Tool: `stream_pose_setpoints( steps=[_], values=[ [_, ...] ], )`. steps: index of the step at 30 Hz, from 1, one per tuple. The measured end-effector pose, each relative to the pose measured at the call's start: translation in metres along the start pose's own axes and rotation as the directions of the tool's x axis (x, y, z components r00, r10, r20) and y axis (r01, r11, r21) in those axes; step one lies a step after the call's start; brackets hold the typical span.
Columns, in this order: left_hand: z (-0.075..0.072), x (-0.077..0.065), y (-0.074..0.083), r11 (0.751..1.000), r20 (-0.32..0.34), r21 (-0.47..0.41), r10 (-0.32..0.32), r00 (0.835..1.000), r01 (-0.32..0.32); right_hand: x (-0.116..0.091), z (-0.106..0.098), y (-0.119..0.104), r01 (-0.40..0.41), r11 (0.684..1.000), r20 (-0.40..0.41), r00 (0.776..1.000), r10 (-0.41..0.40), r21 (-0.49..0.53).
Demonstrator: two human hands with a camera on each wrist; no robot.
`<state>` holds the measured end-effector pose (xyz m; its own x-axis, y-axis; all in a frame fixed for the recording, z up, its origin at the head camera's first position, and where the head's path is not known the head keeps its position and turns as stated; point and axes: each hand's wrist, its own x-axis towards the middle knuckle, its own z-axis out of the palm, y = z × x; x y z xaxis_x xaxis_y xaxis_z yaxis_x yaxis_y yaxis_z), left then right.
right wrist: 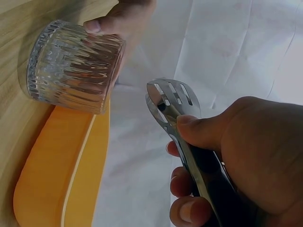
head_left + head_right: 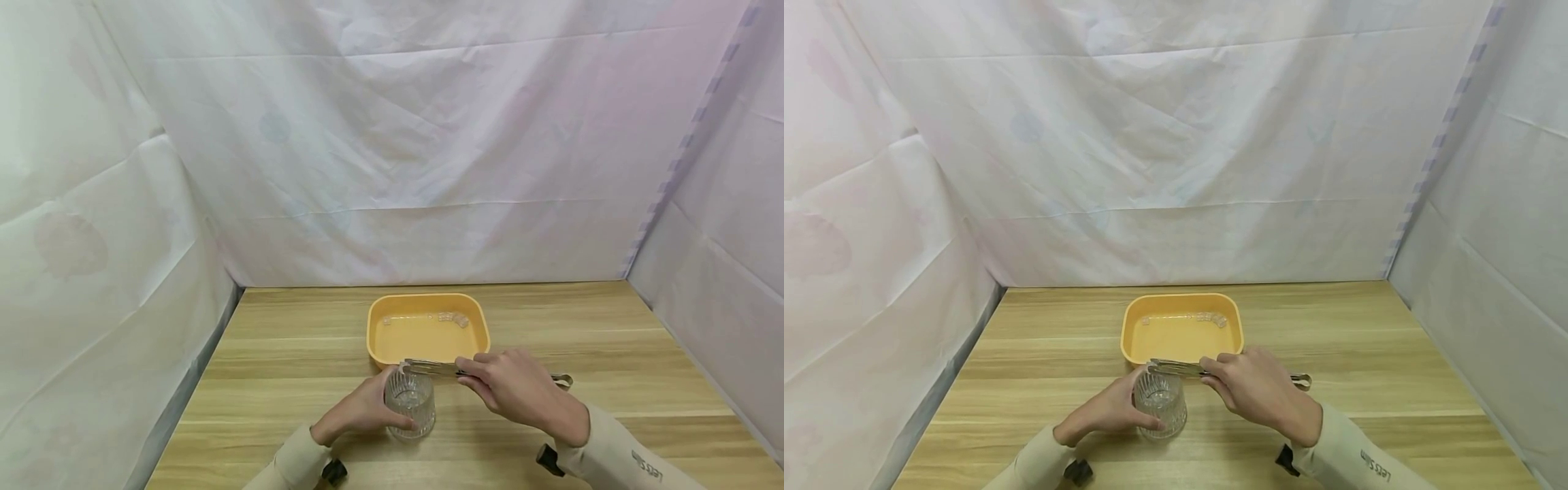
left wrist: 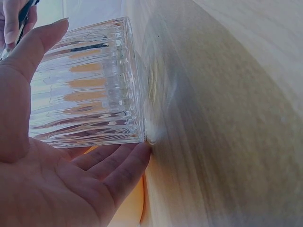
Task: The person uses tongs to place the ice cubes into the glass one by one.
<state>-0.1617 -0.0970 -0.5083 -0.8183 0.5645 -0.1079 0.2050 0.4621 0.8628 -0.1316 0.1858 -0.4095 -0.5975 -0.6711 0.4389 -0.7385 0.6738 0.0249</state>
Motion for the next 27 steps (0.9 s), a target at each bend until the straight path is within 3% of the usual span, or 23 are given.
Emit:
stream_pose_setpoints(
  steps=[27],
  values=[
    [-0.0003, 0.0007, -0.0022, 0.999, 0.007, 0.01, 0.034, 0.999, -0.034, 0.0002, -0.0004, 0.0007, -0.025, 1.0, 0.054, 0.998, 0.024, 0.012]
  ],
)
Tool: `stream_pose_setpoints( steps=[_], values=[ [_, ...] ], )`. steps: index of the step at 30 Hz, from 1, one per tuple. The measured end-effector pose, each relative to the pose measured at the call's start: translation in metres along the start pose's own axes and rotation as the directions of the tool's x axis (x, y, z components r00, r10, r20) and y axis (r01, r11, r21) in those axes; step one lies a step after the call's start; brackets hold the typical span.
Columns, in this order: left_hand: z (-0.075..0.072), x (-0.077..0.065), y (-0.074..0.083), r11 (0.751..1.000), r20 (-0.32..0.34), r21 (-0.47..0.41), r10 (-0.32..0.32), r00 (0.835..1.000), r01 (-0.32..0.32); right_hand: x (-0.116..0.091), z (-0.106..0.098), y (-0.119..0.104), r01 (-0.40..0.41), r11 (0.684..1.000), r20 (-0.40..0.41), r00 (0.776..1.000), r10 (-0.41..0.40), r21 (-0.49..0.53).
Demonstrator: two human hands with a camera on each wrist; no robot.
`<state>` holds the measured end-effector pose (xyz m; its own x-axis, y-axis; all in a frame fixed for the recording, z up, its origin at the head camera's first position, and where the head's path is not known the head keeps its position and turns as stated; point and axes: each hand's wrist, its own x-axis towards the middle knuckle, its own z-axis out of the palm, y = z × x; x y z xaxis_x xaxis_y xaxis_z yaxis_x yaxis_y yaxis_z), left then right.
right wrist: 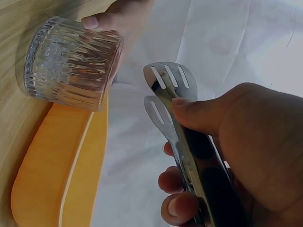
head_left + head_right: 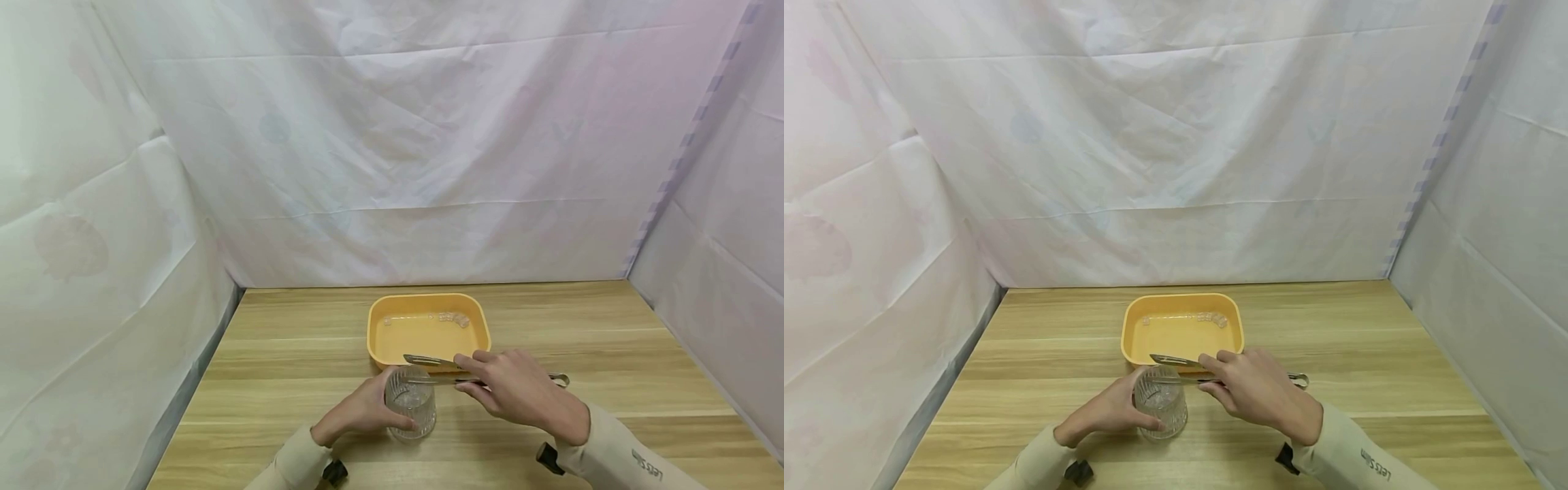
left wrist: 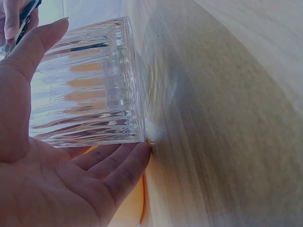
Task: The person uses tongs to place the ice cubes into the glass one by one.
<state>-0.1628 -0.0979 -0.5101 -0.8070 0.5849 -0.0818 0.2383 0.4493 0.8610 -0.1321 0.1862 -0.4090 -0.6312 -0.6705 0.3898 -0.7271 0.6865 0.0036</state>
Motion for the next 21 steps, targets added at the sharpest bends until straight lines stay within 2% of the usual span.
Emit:
stream_pose_setpoints(
  steps=[8, 21],
  values=[
    [-0.0005, 0.0002, 0.0008, 1.0, 0.007, -0.004, 0.005, 1.0, -0.005, 0.0002, 0.0026, 0.0014, -0.021, 1.0, 0.004, 1.0, 0.021, -0.001],
    [-0.0004, 0.0, 0.0013, 1.0, 0.007, -0.008, -0.003, 1.0, 0.003, 0.0048, 0.0051, 0.0037, -0.052, 0.998, 0.053, 0.997, 0.05, 0.027]
  ],
)
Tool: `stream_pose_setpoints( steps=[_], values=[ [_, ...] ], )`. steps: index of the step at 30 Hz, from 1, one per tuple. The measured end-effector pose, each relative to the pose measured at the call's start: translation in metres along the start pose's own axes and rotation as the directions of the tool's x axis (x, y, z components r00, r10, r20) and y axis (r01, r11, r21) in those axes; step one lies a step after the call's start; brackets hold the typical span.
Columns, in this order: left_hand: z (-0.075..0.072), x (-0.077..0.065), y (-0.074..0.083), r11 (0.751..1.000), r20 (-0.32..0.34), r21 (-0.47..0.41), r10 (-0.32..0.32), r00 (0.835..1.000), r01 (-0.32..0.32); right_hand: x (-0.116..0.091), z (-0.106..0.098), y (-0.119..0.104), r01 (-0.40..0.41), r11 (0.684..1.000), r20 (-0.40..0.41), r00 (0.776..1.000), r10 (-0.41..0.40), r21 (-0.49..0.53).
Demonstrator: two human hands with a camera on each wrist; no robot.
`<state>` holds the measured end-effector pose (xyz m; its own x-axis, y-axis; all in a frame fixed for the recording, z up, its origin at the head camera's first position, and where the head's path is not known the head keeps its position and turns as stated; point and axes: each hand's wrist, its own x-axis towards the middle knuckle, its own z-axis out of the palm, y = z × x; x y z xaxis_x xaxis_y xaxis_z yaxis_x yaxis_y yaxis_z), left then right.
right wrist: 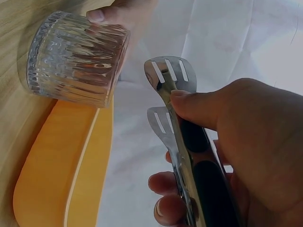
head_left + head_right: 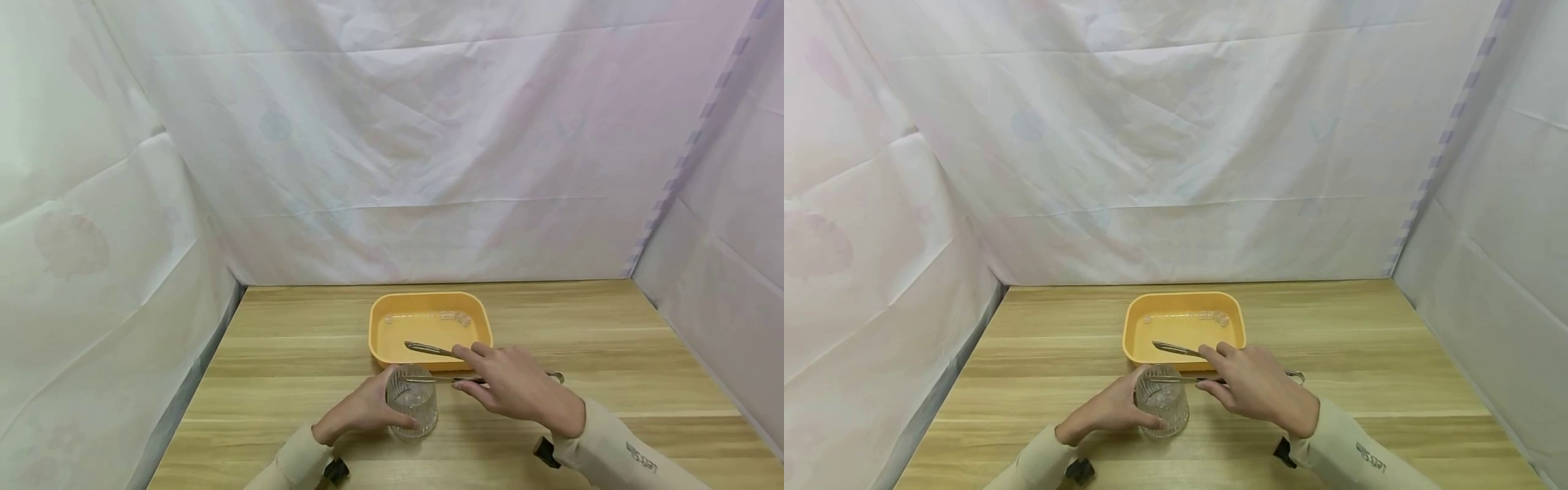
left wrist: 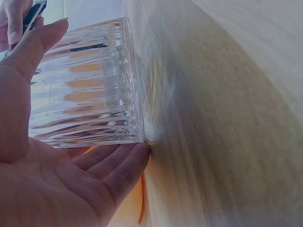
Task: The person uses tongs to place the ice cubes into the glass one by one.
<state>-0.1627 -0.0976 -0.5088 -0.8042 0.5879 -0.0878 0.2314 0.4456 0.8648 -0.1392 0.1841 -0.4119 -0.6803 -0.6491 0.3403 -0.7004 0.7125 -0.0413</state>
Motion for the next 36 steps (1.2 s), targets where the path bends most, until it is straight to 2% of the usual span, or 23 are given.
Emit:
stream_pose_setpoints(
  steps=[7, 15, 20, 28, 31, 36],
  values=[
    [0.0, 0.001, 0.001, 1.0, -0.013, 0.018, -0.005, 1.0, 0.005, 0.007, 0.0, 0.006, -0.004, 0.999, 0.01, 1.0, 0.004, -0.05],
    [-0.001, 0.002, 0.003, 1.0, -0.011, 0.02, -0.015, 1.0, 0.015, 0.021, 0.002, 0.016, 0.024, 0.993, -0.042, 0.999, -0.029, -0.115],
    [0.0, 0.003, 0.002, 1.0, -0.013, 0.02, -0.02, 1.0, 0.02, 0.032, 0.003, 0.022, 0.006, 0.985, -0.041, 0.999, -0.013, -0.173],
    [0.001, 0.002, 0.0, 1.0, -0.012, 0.005, -0.023, 1.0, 0.023, 0.059, 0.014, 0.03, 0.016, 0.961, 0.021, 1.0, -0.011, -0.275],
    [0.001, 0.001, 0.0, 1.0, -0.014, 0.004, -0.022, 1.0, 0.022, 0.07, 0.021, 0.034, 0.001, 0.962, 0.082, 0.996, 0.022, -0.271],
    [0.001, 0.0, 0.0, 0.999, -0.016, -0.002, -0.035, 0.999, 0.035, 0.088, 0.037, 0.041, -0.017, 0.966, 0.194, 0.979, 0.069, -0.258]
  ],
)
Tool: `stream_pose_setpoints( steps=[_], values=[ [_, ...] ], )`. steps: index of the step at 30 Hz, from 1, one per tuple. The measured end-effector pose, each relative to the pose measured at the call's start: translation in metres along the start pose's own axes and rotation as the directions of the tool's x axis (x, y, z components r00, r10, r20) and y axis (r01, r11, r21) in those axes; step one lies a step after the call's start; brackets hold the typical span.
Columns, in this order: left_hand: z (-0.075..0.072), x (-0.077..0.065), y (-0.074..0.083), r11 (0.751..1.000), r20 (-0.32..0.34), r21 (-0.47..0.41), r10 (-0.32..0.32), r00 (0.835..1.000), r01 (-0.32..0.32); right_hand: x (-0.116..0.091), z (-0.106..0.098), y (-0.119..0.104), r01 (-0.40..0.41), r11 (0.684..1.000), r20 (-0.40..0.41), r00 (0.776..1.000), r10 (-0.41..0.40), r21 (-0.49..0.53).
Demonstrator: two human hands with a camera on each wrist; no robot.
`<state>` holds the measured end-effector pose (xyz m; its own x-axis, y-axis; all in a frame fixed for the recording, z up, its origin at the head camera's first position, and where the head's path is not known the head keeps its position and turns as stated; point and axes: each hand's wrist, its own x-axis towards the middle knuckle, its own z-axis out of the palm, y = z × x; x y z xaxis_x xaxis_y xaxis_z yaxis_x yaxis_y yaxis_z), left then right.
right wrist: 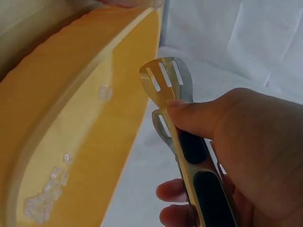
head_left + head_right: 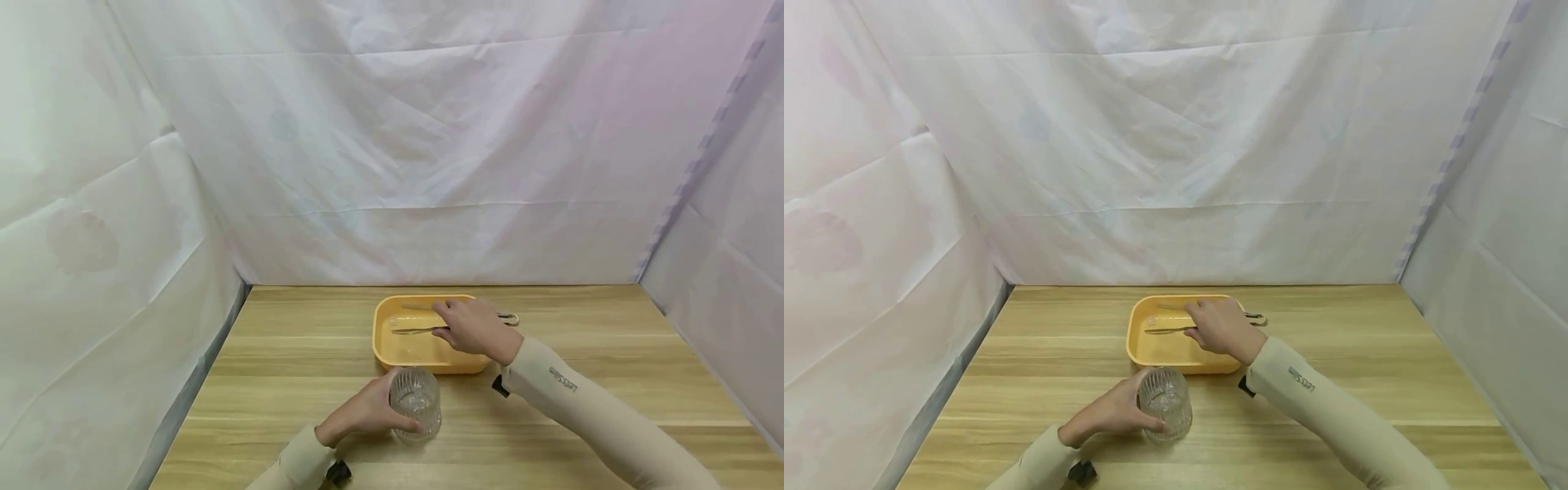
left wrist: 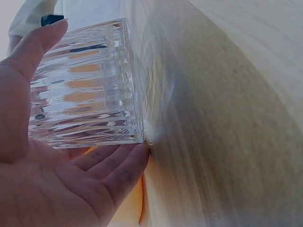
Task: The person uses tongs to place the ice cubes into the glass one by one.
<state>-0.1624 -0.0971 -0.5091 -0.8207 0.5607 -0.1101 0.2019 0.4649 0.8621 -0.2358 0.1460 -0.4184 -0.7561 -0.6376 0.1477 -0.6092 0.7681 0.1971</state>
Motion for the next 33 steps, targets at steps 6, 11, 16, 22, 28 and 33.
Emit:
stream_pose_setpoints(
  steps=[6, 11, 16, 22, 28, 33],
  values=[
    [0.0, -0.001, 0.001, 1.0, -0.001, -0.007, 0.001, 1.0, -0.001, 0.021, 0.013, 0.0, -0.03, 0.999, 0.096, 0.995, 0.029, 0.013],
    [0.0, -0.001, 0.001, 1.0, -0.008, 0.017, -0.007, 1.0, 0.007, 0.035, 0.022, 0.001, -0.051, 0.998, 0.155, 0.987, 0.047, 0.023],
    [0.0, -0.001, 0.001, 1.0, -0.012, 0.024, -0.012, 1.0, 0.013, 0.044, 0.029, 0.001, -0.062, 0.997, 0.198, 0.979, 0.054, 0.036],
    [0.001, -0.002, 0.002, 1.0, -0.015, 0.024, -0.008, 1.0, 0.008, 0.052, 0.037, -0.001, -0.056, 0.998, 0.255, 0.966, 0.047, 0.026],
    [0.001, -0.001, 0.001, 1.0, -0.011, 0.016, -0.005, 1.0, 0.005, 0.055, 0.042, -0.001, -0.052, 0.998, 0.269, 0.962, 0.038, 0.046],
    [0.001, -0.001, 0.0, 1.0, -0.012, 0.005, -0.012, 1.0, 0.012, 0.054, 0.045, 0.001, -0.034, 0.997, 0.244, 0.97, 0.017, 0.067]
  ],
)
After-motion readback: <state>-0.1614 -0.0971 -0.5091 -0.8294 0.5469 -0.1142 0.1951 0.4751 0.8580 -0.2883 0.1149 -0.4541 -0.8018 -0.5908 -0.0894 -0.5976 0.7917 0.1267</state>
